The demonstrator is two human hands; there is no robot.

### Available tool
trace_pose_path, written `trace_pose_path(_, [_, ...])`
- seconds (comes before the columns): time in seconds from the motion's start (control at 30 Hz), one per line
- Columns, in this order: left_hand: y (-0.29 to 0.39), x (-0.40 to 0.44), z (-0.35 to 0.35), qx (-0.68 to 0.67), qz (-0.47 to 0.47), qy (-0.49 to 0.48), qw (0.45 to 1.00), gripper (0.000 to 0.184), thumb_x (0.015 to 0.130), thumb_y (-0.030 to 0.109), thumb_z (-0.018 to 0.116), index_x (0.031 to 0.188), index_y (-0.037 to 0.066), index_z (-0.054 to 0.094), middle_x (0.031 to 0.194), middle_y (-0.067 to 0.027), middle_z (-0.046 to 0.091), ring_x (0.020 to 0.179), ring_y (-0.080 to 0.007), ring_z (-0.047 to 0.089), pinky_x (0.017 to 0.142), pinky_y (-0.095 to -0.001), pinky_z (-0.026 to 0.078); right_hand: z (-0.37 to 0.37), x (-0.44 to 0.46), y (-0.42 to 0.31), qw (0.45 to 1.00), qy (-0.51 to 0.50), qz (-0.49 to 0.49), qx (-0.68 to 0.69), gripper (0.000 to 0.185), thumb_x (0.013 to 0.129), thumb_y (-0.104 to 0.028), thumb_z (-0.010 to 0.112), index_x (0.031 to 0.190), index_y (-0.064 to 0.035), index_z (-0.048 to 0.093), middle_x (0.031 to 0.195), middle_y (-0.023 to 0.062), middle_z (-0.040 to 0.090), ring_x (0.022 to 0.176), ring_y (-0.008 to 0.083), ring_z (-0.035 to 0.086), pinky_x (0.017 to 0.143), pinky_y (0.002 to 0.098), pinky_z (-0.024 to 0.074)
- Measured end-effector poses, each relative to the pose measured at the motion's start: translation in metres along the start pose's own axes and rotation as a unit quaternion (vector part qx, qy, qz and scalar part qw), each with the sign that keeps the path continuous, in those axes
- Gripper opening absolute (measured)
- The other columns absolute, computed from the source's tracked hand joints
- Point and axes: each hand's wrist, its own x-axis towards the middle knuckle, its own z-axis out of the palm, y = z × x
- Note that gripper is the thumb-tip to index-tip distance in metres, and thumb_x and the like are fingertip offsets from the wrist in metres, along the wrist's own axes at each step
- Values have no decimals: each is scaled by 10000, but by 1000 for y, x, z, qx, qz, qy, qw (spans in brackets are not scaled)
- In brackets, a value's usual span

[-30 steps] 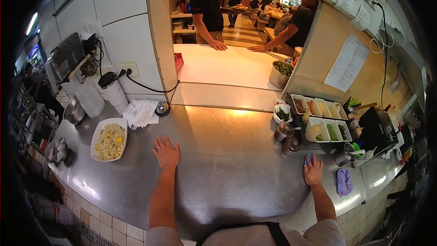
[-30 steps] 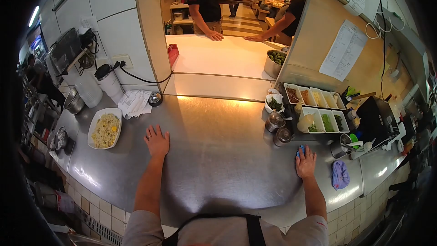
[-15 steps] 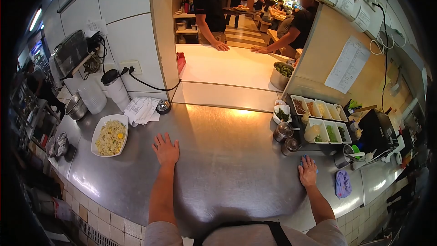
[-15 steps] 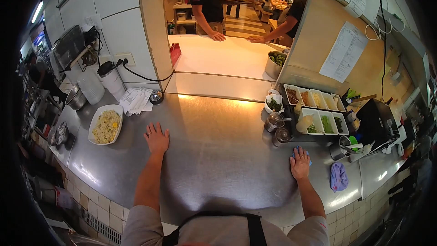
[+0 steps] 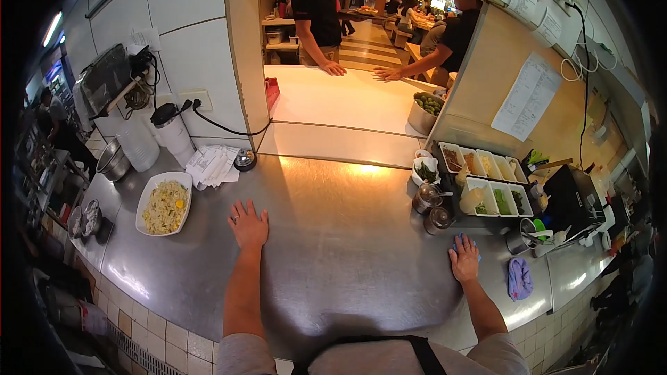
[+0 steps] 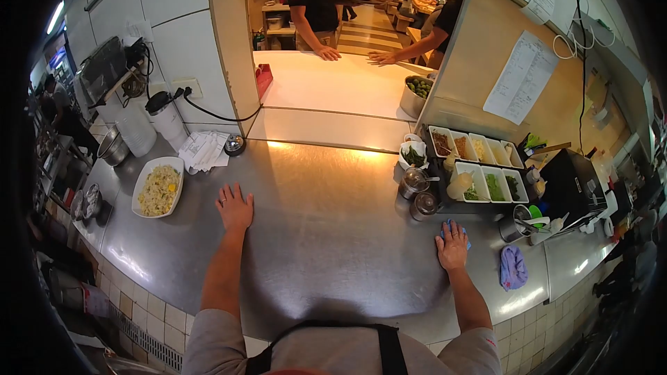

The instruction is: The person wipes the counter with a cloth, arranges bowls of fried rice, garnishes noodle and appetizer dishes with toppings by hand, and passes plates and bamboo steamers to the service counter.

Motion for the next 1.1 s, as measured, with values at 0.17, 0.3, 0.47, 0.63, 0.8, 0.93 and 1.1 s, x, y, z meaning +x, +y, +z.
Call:
trace_pose_path(0.17, [1,1,1,2,4,0,1000,606,924,449,382,1410,98,300,1480,-186,212,1381,-322,161,1104,-502,129,0,0,-1,1000,11,-3,0,477,892,-367,496,1286,-97,489,1358,144,424,1247,366,371,1043,494,270])
trace_pose_path(0.3, [0,0,0,4,1,-6,1000,607,923,449,383,1411,97,301,1480,-185,212,1382,-319,156,1104,-500,126,-1,-1,-2,1000,11,0,-1,473,894,-363,496,1285,-98,487,1353,144,428,1245,368,372,1038,498,275])
trace_pose_path(0.47, [0,2,3,4,2,5,1000,609,920,450,387,1410,97,305,1478,-185,218,1382,-321,159,1103,-507,125,-1,0,-2,1000,11,3,0,468,897,-362,493,1288,-106,482,1361,142,420,1248,365,373,1042,491,274])
trace_pose_path(0.63, [-1,2,4,2,2,7,1000,604,920,448,391,1405,97,311,1475,-182,227,1380,-321,167,1101,-512,126,6,-1,2,999,40,7,29,473,896,-354,499,1280,-78,477,1365,152,413,1247,362,377,1043,487,278])
trace_pose_path(0.8, [-1,1,2,2,1,3,1000,606,917,448,398,1404,98,311,1475,-181,228,1380,-321,166,1101,-512,127,5,-4,-1,995,75,31,62,470,887,-326,524,1261,-44,479,1329,161,437,1215,359,405,1032,467,301])
trace_pose_path(0.93, [0,1,1,4,3,2,1000,607,918,450,394,1406,99,307,1477,-181,225,1381,-320,163,1102,-510,126,5,-1,3,995,61,32,65,453,879,-305,539,1234,-27,502,1278,166,471,1183,351,430,1022,451,317])
trace_pose_path(1.1, [1,0,-1,4,-1,-5,1000,604,923,448,382,1409,100,302,1482,-180,215,1385,-313,155,1104,-505,127,8,0,4,996,70,23,44,429,893,-295,526,1236,-37,514,1268,158,482,1158,369,443,996,448,342])
